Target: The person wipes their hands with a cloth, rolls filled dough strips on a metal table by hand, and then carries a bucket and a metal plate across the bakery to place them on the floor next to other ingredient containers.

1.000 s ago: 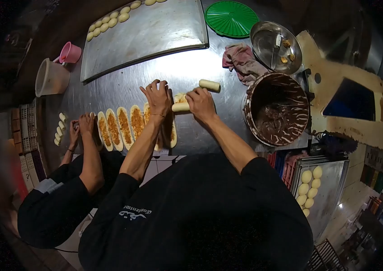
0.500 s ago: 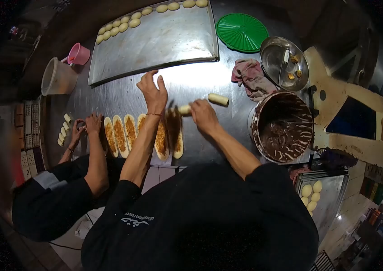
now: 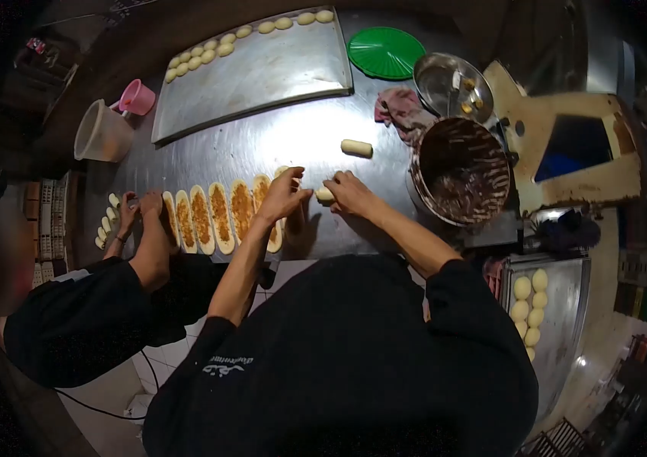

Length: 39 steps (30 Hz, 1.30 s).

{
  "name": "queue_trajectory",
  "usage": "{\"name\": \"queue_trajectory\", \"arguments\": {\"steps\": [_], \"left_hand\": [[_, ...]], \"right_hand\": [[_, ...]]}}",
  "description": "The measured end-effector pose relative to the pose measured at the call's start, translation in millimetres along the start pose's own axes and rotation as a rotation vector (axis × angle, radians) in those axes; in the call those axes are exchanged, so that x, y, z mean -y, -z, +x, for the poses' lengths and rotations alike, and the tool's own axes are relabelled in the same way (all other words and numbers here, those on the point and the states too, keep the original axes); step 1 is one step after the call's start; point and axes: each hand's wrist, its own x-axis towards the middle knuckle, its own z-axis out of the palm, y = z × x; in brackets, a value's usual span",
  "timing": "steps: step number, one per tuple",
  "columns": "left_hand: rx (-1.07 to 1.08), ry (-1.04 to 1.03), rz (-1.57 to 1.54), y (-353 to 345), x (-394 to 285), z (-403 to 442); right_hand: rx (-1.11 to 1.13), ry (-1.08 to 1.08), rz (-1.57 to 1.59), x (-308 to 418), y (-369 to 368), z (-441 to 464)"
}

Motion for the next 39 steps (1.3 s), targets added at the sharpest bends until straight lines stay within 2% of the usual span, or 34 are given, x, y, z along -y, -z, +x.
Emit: {"name": "queue_trajectory", "arguments": {"steps": [2,3,6,8,10,11,12,13,14,16,18,19,20,22,24,25,26,28,29,30,32,33,34,35,36,37,39], "left_hand": [[0.083,-0.122,0.101,-28.5,17.0,13.2],[0.062,-0.167,0.180,-40.7,23.4,19.6],[0.156,-0.067,0.170,-56.2,13.6,11.8],[0.199,-0.114,0.154,-55.7,15.9,4.2],[0.153,-0.126,-0.011,-59.8,30.8,2.3],[0.044,-0.244,0.114,-52.2,13.6,-5.4],[0.045,-0.242,0.117,-53.3,10.4,-11.5],[-0.034,-0.153,0.058,-56.0,10.3,-19.3],[-0.109,-0.057,-0.004,-61.1,12.0,-26.7],[-0.081,0.023,-0.001,-69.2,13.8,-25.5],[-0.090,0.161,-0.105,-70.3,16.5,-8.1],[-0.095,0.179,-0.084,-60.5,0.5,-1.3],[-0.143,0.147,-0.223,-55.2,-11.6,5.4],[-0.157,0.134,-0.215,-47.6,-38.1,21.7],[-0.114,0.099,-0.131,-64.9,-26.6,43.0],[-0.071,0.053,-0.045,-70.9,-20.9,47.5],[-0.072,0.064,-0.041,-64.9,-32.1,45.9],[0.052,0.158,0.019,-50.2,-51.8,45.7],[-0.179,-0.082,0.055,-53.8,-34.1,43.3],[-0.179,-0.069,0.065,-51.2,-13.3,36.4],[-0.367,-0.007,0.058,-16.2,8.6,32.4],[-0.376,-0.013,0.068,2.6,20.2,32.6],[-0.373,0.106,0.082,19.9,34.6,29.2],[-0.371,0.223,0.094,31.8,47.4,27.4],[-0.381,0.214,0.099,39.6,58.7,31.8],[-0.297,0.193,0.190,45.3,71.0,38.4],[-0.192,0.171,0.453,51.1,70.8,43.6]], "right_hand": [[-0.174,0.143,-0.078,2.0,11.2,-4.2],[-0.145,0.038,-0.016,4.9,14.4,-5.4],[-0.087,0.085,0.087,-5.7,-4.7,-6.2],[-0.073,0.074,0.111,-2.1,1.3,-13.4],[0.008,-0.072,0.195,-4.9,13.7,-19.1],[0.011,-0.075,0.203,0.8,16.2,-27.3],[-0.184,-0.139,0.218,7.3,19.7,-34.7],[-0.378,-0.203,0.232,10.9,21.6,-36.8],[-0.372,-0.207,0.241,8.4,12.5,-36.9],[-0.282,-0.110,0.251,9.1,0.9,-33.4],[-0.282,-0.150,0.337,3.5,8.7,-26.8],[-0.336,-0.259,0.460,7.1,19.9,-26.4],[-0.386,-0.370,0.582,10.4,29.8,-26.4],[-0.426,-0.402,0.610,5.3,38.3,-22.1],[-0.569,-0.395,0.512,-7.2,38.0,-17.0],[-0.491,-0.404,0.386,-23.8,26.1,-17.9],[-0.483,-0.403,0.396,-17.7,29.7,-18.4],[-0.613,-0.303,0.050,-0.7,44.8,-22.9],[-0.577,-0.357,0.074,9.2,52.9,-23.1],[-0.571,-0.355,0.088,14.6,50.4,-22.2],[-0.546,-0.324,0.347,19.2,53.8,-9.4],[-0.457,-0.362,0.572,25.6,55.6,2.9],[-0.460,-0.353,0.576,29.1,51.5,16.2],[-0.347,-0.286,0.562,28.1,45.9,33.8],[-0.237,-0.217,0.541,27.4,41.8,53.4],[-0.243,-0.205,0.538,28.6,37.1,74.1],[-0.011,-0.342,0.190,32.1,27.7,107.2]]}}
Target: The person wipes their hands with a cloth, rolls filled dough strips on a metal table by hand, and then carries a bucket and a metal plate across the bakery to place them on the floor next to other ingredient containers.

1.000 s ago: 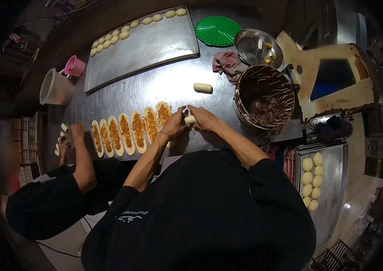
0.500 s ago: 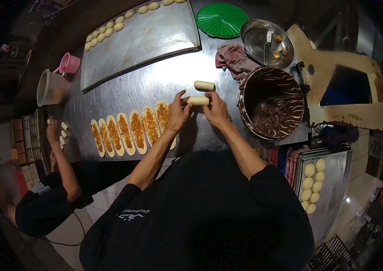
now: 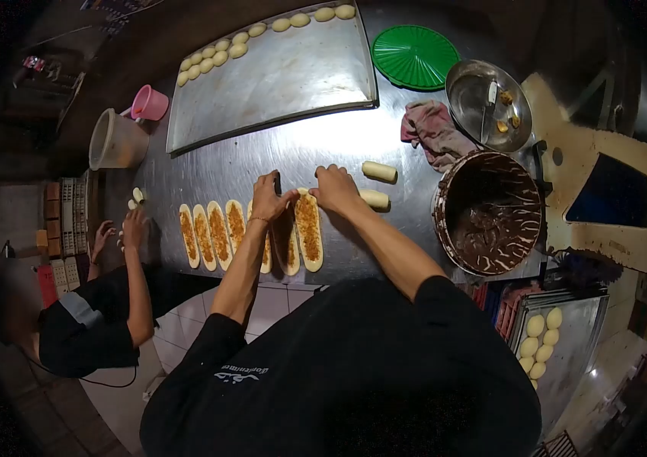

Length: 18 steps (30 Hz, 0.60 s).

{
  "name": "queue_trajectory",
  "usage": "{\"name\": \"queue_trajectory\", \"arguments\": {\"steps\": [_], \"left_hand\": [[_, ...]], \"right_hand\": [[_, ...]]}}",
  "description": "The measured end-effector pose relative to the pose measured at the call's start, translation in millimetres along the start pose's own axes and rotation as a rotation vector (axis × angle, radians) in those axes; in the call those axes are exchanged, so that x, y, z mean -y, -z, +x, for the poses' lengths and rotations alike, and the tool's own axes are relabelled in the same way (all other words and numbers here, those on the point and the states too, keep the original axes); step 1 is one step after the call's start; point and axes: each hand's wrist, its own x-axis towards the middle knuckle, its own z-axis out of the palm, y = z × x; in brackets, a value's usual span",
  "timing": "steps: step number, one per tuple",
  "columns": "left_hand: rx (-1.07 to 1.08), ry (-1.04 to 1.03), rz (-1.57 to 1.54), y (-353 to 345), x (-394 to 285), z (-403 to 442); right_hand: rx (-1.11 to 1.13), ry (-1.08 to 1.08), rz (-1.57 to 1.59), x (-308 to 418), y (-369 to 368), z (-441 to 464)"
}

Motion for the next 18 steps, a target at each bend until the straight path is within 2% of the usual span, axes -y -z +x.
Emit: {"name": "queue_trajectory", "arguments": {"steps": [1,3,5,8,12,15,16,18], "left_hand": [[-0.012,-0.002,-0.002,1.6,-2.9,2.8],[0.033,0.051,0.036,5.6,-7.6,9.5],[0.015,0.107,0.015,7.3,-11.0,17.3],[0.029,0.258,0.006,3.7,-13.4,25.9],[-0.004,0.353,-0.027,-2.2,-15.7,29.7],[-0.059,0.324,-0.017,-10.7,-10.2,23.4],[-0.062,0.350,-0.158,-10.1,-6.8,22.7],[-0.119,0.314,-0.244,-17.0,-1.7,4.2]], "right_hand": [[-0.005,0.009,-0.006,3.0,-2.5,6.6],[-0.101,-0.121,-0.220,8.0,-7.6,17.2],[-0.121,-0.144,-0.211,13.5,-7.2,21.5],[-0.034,-0.354,-0.162,16.4,-9.3,34.3],[-0.071,-0.373,-0.264,31.9,-6.5,27.3],[-0.128,-0.392,-0.237,28.7,-14.6,27.9],[-0.126,-0.389,-0.243,25.5,-17.1,29.4],[-0.192,-0.340,-0.199,20.1,-26.0,30.4]]}}
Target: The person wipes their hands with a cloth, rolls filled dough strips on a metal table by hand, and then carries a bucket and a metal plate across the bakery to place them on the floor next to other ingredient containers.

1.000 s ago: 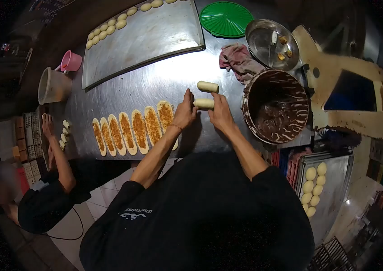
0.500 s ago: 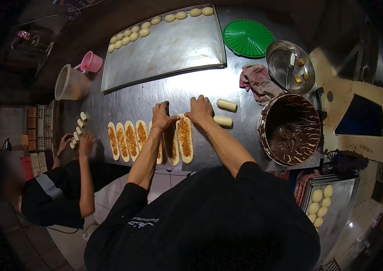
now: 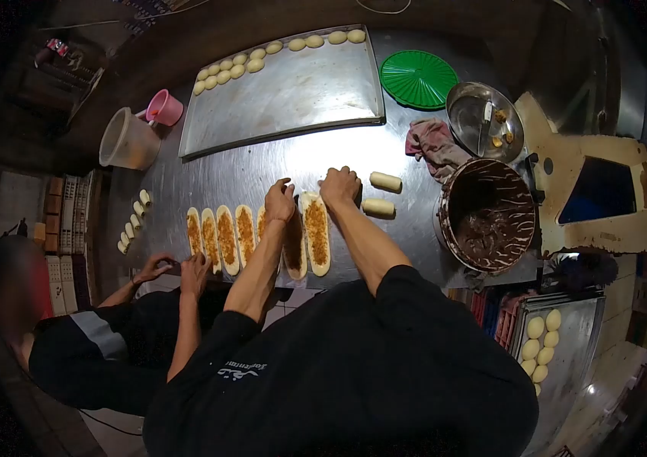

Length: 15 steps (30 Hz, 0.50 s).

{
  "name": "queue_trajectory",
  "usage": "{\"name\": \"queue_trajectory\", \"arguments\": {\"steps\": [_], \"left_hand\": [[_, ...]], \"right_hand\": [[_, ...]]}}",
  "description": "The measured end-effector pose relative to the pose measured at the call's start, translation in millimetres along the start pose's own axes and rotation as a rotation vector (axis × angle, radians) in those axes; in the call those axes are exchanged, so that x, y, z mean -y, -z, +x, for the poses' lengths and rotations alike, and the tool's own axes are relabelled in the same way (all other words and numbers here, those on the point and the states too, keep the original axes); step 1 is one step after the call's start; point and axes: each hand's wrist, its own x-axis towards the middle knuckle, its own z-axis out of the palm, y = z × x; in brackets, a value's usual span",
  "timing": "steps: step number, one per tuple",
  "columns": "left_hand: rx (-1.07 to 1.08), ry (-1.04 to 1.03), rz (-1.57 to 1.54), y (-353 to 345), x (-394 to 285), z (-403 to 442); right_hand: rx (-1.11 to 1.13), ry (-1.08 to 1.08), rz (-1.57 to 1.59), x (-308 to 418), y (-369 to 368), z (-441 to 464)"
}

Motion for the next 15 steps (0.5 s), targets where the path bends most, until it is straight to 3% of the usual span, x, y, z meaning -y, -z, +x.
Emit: {"name": "queue_trajectory", "arguments": {"steps": [2,4,7,8,10,15], "left_hand": [[-0.146,-0.204,-0.101,4.2,9.5,-31.1],[-0.129,-0.242,-0.089,9.4,17.1,-73.2],[-0.139,-0.357,-0.042,14.7,24.8,-135.4],[-0.157,-0.415,0.003,15.7,30.4,-154.5],[-0.126,-0.459,0.022,19.4,38.3,-183.4],[-0.064,-0.593,0.166,16.8,42.7,-201.9]], "right_hand": [[-0.051,0.116,0.045,-12.5,-5.2,-9.4],[-0.095,0.225,0.088,-27.3,-12.8,-28.6],[-0.057,0.543,0.411,-45.1,-19.8,-75.4],[-0.049,0.542,0.409,-53.8,-20.2,-90.8],[0.237,0.659,0.401,-71.6,-19.5,-123.4],[0.342,0.780,0.351,-78.3,-29.5,-156.2]]}}
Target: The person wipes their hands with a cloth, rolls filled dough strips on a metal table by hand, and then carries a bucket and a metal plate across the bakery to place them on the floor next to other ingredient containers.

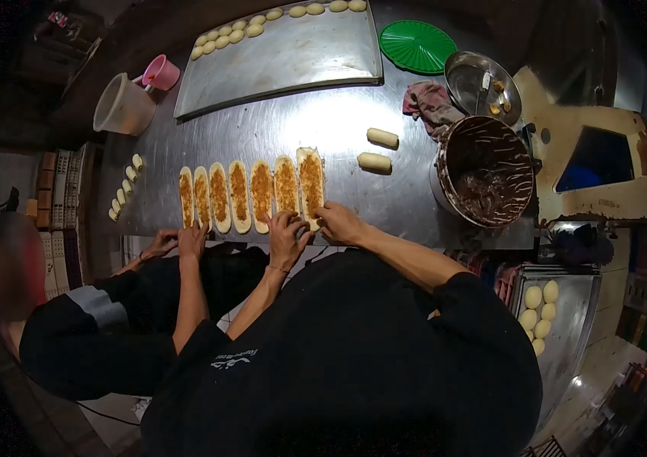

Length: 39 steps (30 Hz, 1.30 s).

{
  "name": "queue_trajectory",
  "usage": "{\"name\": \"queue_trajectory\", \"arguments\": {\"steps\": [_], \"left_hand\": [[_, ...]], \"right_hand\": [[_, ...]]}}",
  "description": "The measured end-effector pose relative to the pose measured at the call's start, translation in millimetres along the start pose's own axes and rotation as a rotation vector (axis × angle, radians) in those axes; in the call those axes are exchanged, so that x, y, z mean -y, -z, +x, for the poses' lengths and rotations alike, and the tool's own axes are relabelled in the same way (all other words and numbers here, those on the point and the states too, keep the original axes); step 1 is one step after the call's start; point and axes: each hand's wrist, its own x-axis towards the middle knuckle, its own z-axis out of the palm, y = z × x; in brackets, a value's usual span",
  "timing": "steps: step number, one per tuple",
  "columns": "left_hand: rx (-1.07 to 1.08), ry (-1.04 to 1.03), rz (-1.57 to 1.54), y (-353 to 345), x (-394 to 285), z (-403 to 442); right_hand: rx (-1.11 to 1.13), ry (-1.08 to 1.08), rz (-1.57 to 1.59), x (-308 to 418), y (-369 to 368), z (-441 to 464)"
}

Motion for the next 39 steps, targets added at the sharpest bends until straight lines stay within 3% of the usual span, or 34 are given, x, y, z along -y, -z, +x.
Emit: {"name": "queue_trajectory", "arguments": {"steps": [3,8,15,18,20,23,27,29,30,32,34,36,39], "left_hand": [[-0.009,-0.022,0.047,-1.4,-2.7,3.2],[0.008,-0.071,0.100,-7.4,-2.0,-2.3],[0.008,-0.149,0.120,-11.6,-2.8,-7.6],[0.011,-0.110,0.054,-4.5,-9.1,-2.9],[-0.012,-0.056,0.011,-8.7,-4.2,5.3],[0.014,0.061,0.006,-16.3,8.8,28.0],[-0.013,0.141,0.061,-15.7,20.3,47.8],[0.045,0.115,0.099,-5.7,19.1,50.5],[0.100,0.086,0.133,-1.0,18.1,52.0],[0.100,0.009,0.131,-5.6,25.5,41.4],[0.100,-0.077,0.128,-9.2,25.9,31.2],[-0.049,-0.124,0.079,-7.7,16.6,16.6],[-0.031,-0.075,0.052,-9.0,11.8,11.1]], "right_hand": [[-0.280,0.208,-0.199,-2.1,-20.3,5.8],[-0.239,0.196,-0.313,0.8,-22.0,2.4],[-0.260,0.342,-0.458,3.5,-29.5,-10.7],[-0.331,0.266,-0.324,10.8,-28.7,-9.0],[-0.380,0.016,-0.207,12.8,-30.2,-5.6],[-0.467,-0.158,-0.058,4.5,-28.5,17.6],[-0.413,-0.364,-0.074,7.8,-17.9,31.3],[-0.564,-0.097,-0.236,4.9,-19.7,24.6],[-0.563,-0.098,-0.231,2.2,-18.6,22.0],[-0.324,-0.055,-0.135,-9.8,-17.5,16.8],[-0.311,0.044,-0.155,-22.3,-15.5,14.0],[-0.291,0.138,-0.173,-21.8,-15.6,8.5],[-0.330,0.243,-0.177,-15.5,-11.4,5.7]]}}
